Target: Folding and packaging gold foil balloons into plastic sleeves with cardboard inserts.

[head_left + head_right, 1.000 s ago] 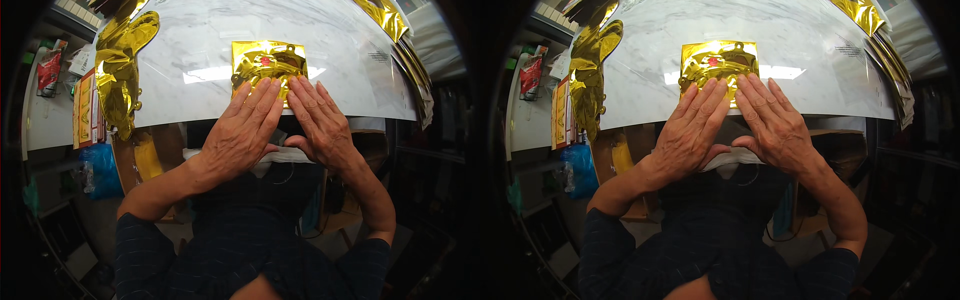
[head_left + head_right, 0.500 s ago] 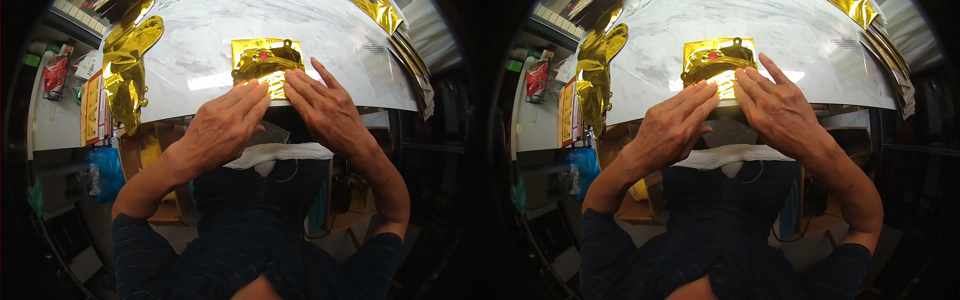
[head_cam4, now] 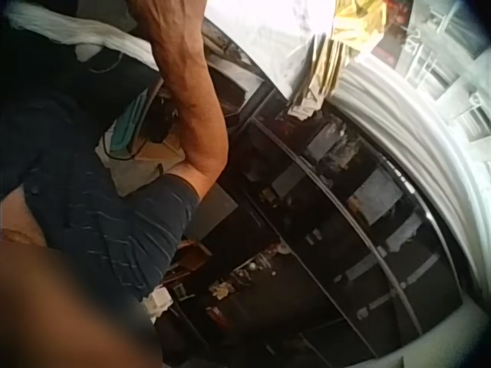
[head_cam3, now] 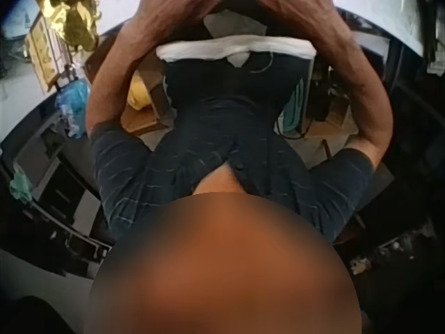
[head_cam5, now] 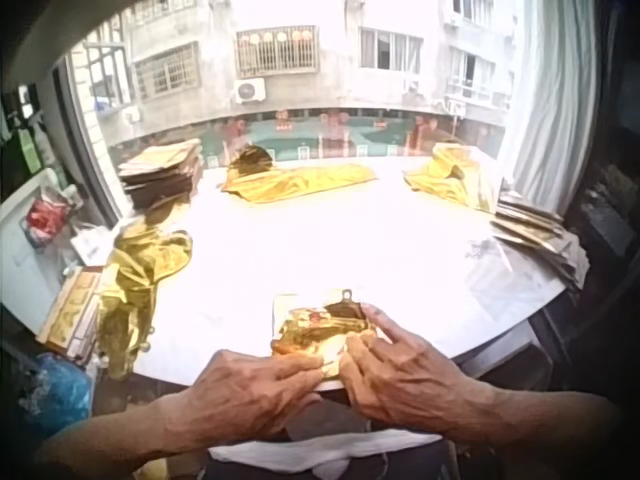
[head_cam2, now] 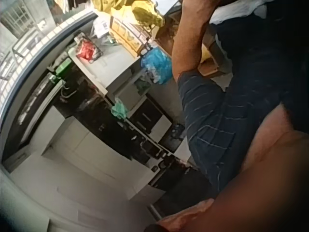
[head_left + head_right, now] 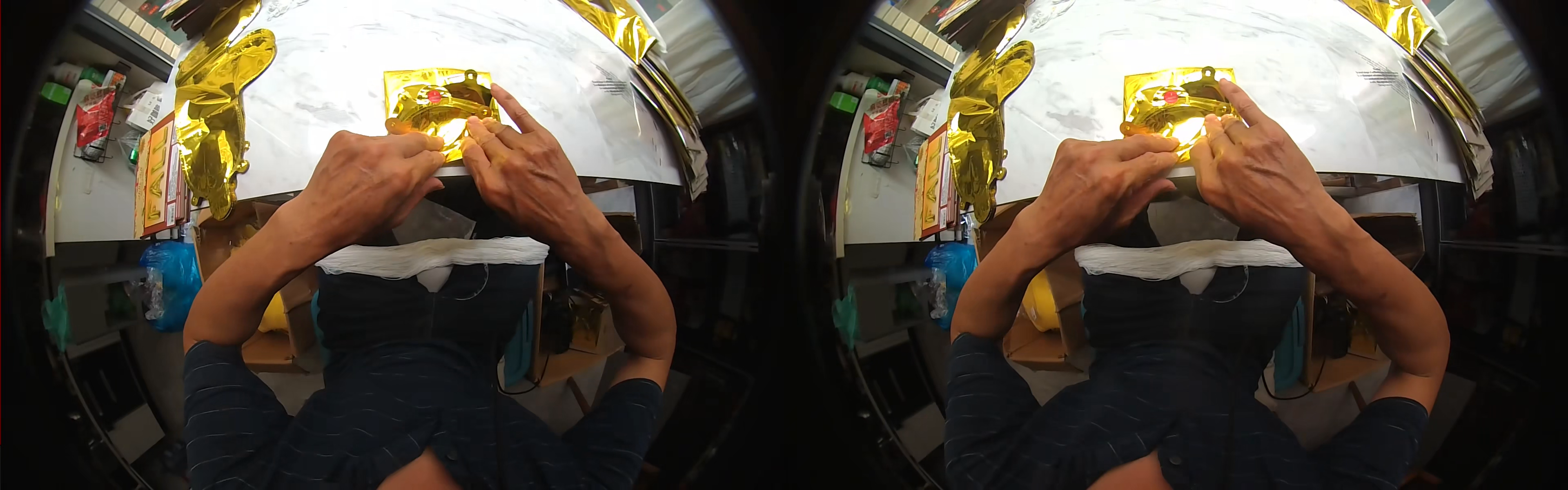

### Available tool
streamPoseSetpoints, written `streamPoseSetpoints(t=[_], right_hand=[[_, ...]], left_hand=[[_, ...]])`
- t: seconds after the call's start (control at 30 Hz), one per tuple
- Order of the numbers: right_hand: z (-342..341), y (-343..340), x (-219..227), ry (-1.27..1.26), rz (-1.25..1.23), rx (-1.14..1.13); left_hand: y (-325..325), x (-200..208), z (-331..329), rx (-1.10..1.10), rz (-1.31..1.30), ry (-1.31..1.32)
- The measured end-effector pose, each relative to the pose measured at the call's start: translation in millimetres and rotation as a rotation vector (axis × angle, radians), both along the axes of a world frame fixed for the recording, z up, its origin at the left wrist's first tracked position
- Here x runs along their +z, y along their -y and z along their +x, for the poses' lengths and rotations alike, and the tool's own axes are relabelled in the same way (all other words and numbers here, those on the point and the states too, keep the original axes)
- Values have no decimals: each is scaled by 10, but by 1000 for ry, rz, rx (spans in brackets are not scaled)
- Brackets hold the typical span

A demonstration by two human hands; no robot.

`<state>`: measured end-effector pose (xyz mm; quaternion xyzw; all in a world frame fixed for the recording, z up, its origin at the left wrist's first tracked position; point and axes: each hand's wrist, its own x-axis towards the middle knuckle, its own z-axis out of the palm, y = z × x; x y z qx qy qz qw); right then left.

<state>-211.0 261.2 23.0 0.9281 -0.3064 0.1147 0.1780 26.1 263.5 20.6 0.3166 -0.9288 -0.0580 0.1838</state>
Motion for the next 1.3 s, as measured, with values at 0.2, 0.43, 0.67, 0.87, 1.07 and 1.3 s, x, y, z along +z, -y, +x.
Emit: streamPoseSetpoints(t=[0.2,0.43,0.67,0.87,1.07,1.3], right_hand=[[4,47,-97,85,-84,19],[-125,-56,251,98,43,-64],[-58,-134,545,82,205,-63],[-161,-144,934,692,700,-39],[-287,-382,371,1765,1388,-64],[-3,-1024,-373,2079,1562,45]], left_hand=[[28,-81,-29,36,-82,-113],[81,157,31,69,-166,-221],[-30,413,-156,8,-223,19],[144,712,-32,48,770,-483],[88,521,44,234,1300,-766],[-81,136,-153,257,1531,-894]])
